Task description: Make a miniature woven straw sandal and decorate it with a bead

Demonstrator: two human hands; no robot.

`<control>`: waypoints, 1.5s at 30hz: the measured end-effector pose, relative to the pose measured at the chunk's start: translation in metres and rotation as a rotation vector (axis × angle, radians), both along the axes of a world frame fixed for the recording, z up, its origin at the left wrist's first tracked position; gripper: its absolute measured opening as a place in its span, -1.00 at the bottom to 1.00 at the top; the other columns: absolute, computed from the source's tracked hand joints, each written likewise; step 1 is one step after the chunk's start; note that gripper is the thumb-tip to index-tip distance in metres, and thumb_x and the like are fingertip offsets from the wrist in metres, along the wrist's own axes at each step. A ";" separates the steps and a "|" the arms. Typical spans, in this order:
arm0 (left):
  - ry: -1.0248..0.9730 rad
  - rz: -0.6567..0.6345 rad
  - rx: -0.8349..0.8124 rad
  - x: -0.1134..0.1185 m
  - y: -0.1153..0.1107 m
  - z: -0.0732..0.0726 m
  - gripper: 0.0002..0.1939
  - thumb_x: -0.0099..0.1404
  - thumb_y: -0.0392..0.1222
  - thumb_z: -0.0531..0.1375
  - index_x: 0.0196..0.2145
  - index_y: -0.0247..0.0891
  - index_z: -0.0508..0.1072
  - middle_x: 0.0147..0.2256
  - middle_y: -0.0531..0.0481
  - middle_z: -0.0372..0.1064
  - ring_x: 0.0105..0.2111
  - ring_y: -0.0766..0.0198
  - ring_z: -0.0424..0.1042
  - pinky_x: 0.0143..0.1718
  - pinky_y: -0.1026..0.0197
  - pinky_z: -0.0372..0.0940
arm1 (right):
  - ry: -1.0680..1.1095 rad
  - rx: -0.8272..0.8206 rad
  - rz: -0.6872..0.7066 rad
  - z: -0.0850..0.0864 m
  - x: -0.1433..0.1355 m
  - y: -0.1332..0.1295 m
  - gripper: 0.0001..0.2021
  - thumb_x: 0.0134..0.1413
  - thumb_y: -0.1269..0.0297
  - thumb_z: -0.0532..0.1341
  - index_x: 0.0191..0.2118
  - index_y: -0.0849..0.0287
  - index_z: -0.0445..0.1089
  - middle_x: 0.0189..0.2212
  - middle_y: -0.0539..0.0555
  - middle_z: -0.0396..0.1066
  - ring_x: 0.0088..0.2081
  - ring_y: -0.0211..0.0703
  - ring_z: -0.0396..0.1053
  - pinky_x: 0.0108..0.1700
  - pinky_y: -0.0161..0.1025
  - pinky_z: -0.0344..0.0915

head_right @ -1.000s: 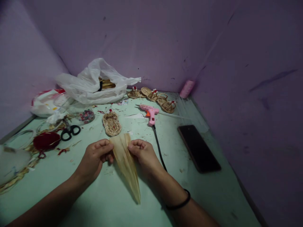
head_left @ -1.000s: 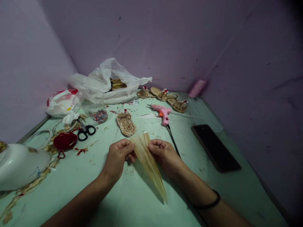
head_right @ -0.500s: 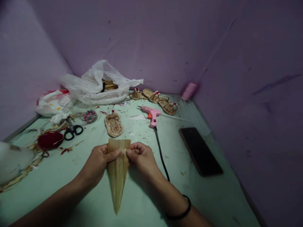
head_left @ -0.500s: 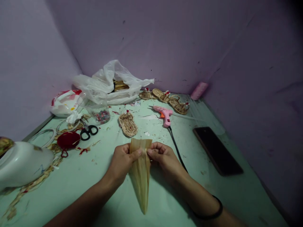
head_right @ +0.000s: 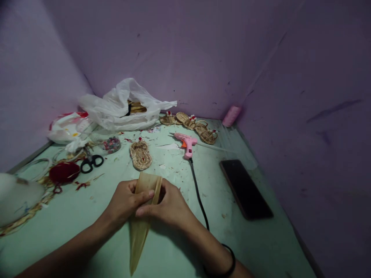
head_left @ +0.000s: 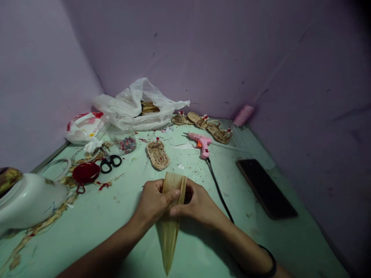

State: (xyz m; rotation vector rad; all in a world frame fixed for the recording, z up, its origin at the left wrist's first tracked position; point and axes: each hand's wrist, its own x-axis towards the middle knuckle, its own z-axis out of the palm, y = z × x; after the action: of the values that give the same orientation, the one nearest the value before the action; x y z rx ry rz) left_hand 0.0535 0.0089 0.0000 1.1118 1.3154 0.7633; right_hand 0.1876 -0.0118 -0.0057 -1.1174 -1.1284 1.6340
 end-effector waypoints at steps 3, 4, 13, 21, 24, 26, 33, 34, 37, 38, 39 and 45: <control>-0.096 -0.020 -0.041 0.001 -0.001 0.000 -0.75 -0.19 -0.13 0.32 -0.56 -0.39 0.48 -0.58 -0.02 0.42 -0.57 0.26 0.35 -0.55 0.28 0.23 | 0.016 -0.023 -0.005 -0.002 0.000 0.000 -0.58 -0.48 0.44 0.39 -0.30 0.20 0.39 -0.37 0.03 0.46 -0.31 -0.12 0.38 -0.28 -0.22 0.29; -0.150 -0.025 -0.054 0.001 -0.001 -0.001 -0.74 -0.18 -0.13 0.32 -0.54 -0.38 0.48 -0.57 -0.02 0.43 -0.56 0.26 0.35 -0.54 0.27 0.25 | 0.033 -0.064 -0.019 -0.003 0.001 0.001 -0.63 -0.48 0.44 0.38 -0.35 0.22 0.39 -0.43 0.02 0.46 -0.37 -0.16 0.38 -0.31 -0.24 0.29; -0.223 -0.004 -0.123 0.000 0.001 -0.001 -0.72 -0.17 -0.13 0.34 -0.51 -0.39 0.48 -0.57 -0.05 0.46 -0.58 0.22 0.39 -0.52 0.23 0.30 | 0.010 -0.266 -0.290 -0.009 0.006 0.007 -0.96 -0.44 0.47 0.17 -0.67 0.26 0.35 -0.77 -0.05 0.28 -0.70 -0.39 0.15 -0.63 -0.41 0.08; -0.142 0.001 -0.086 0.000 0.002 -0.002 -0.72 -0.20 -0.13 0.34 -0.55 -0.40 0.47 -0.62 0.00 0.40 -0.59 0.25 0.35 -0.56 0.27 0.25 | 0.061 -0.258 -0.198 0.001 0.010 0.005 -0.78 -0.28 0.24 0.27 -0.42 0.24 0.36 -0.56 0.01 0.33 -0.54 -0.27 0.28 -0.56 -0.32 0.29; -0.085 -0.013 -0.053 0.000 0.003 -0.003 -0.73 -0.23 -0.15 0.34 -0.56 -0.41 0.47 -0.62 0.01 0.41 -0.57 0.23 0.36 -0.55 0.28 0.24 | -0.024 -0.178 -0.112 0.006 0.009 0.003 -0.60 -0.43 0.19 0.40 -0.38 0.25 0.34 -0.55 0.00 0.34 -0.52 -0.28 0.28 -0.56 -0.37 0.24; -0.100 -0.029 -0.053 0.000 0.003 -0.003 -0.72 -0.24 -0.17 0.35 -0.54 -0.41 0.49 -0.60 0.00 0.42 -0.54 0.20 0.39 -0.50 0.27 0.27 | -0.009 -0.145 -0.076 0.006 0.008 0.003 -0.54 -0.53 0.23 0.44 -0.36 0.26 0.35 -0.54 -0.01 0.37 -0.52 -0.30 0.29 -0.51 -0.38 0.22; -0.118 -0.049 -0.089 -0.003 0.003 0.000 -0.64 -0.18 -0.09 0.33 -0.46 -0.44 0.50 -0.54 -0.08 0.45 -0.54 0.22 0.38 -0.49 0.23 0.28 | 0.104 -0.214 -0.106 -0.006 0.007 0.005 -0.67 -0.50 0.29 0.42 -0.48 0.28 0.37 -0.63 0.00 0.40 -0.59 -0.31 0.31 -0.46 -0.33 0.23; -0.117 -0.057 -0.091 -0.004 0.003 0.000 -0.62 -0.20 -0.09 0.34 -0.44 -0.45 0.50 -0.53 -0.09 0.46 -0.53 0.21 0.38 -0.48 0.22 0.28 | 0.103 -0.225 -0.132 -0.007 0.007 0.006 -0.68 -0.52 0.30 0.42 -0.50 0.29 0.37 -0.65 0.00 0.39 -0.61 -0.33 0.29 -0.48 -0.33 0.22; -0.097 -0.077 -0.101 -0.003 0.003 -0.002 -0.61 -0.23 -0.09 0.35 -0.45 -0.45 0.49 -0.53 -0.09 0.45 -0.53 0.23 0.36 -0.48 0.23 0.26 | 0.082 -0.225 -0.203 -0.008 0.006 0.006 -0.70 -0.54 0.32 0.41 -0.53 0.30 0.37 -0.67 -0.01 0.38 -0.64 -0.36 0.26 -0.50 -0.35 0.21; -0.085 -0.075 -0.103 -0.003 0.003 -0.003 -0.62 -0.23 -0.08 0.35 -0.48 -0.45 0.48 -0.55 -0.08 0.43 -0.55 0.25 0.34 -0.50 0.24 0.24 | 0.061 -0.220 -0.219 -0.008 0.005 0.006 -0.72 -0.53 0.32 0.39 -0.55 0.30 0.36 -0.69 -0.02 0.37 -0.65 -0.37 0.25 -0.52 -0.36 0.20; -0.078 -0.071 -0.105 -0.003 0.003 -0.003 -0.64 -0.22 -0.07 0.34 -0.51 -0.44 0.47 -0.57 -0.07 0.42 -0.57 0.27 0.33 -0.52 0.25 0.23 | 0.037 -0.215 -0.228 -0.007 0.005 0.005 -0.74 -0.51 0.31 0.38 -0.58 0.30 0.35 -0.70 -0.02 0.35 -0.65 -0.38 0.23 -0.53 -0.36 0.18; -0.109 -0.118 -0.099 -0.003 0.001 -0.005 -0.72 -0.15 -0.08 0.29 -0.57 -0.40 0.44 -0.60 -0.03 0.38 -0.58 0.29 0.29 -0.54 0.26 0.19 | -0.043 -0.185 -0.172 -0.007 0.002 0.004 -0.80 -0.39 0.28 0.28 -0.64 0.28 0.27 -0.72 -0.06 0.24 -0.66 -0.40 0.14 -0.57 -0.36 0.09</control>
State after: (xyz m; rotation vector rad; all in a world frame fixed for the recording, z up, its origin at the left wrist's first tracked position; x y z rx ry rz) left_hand 0.0504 0.0104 -0.0049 1.0450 1.1731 0.6553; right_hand 0.1899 -0.0082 -0.0129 -1.3360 -0.8940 1.6095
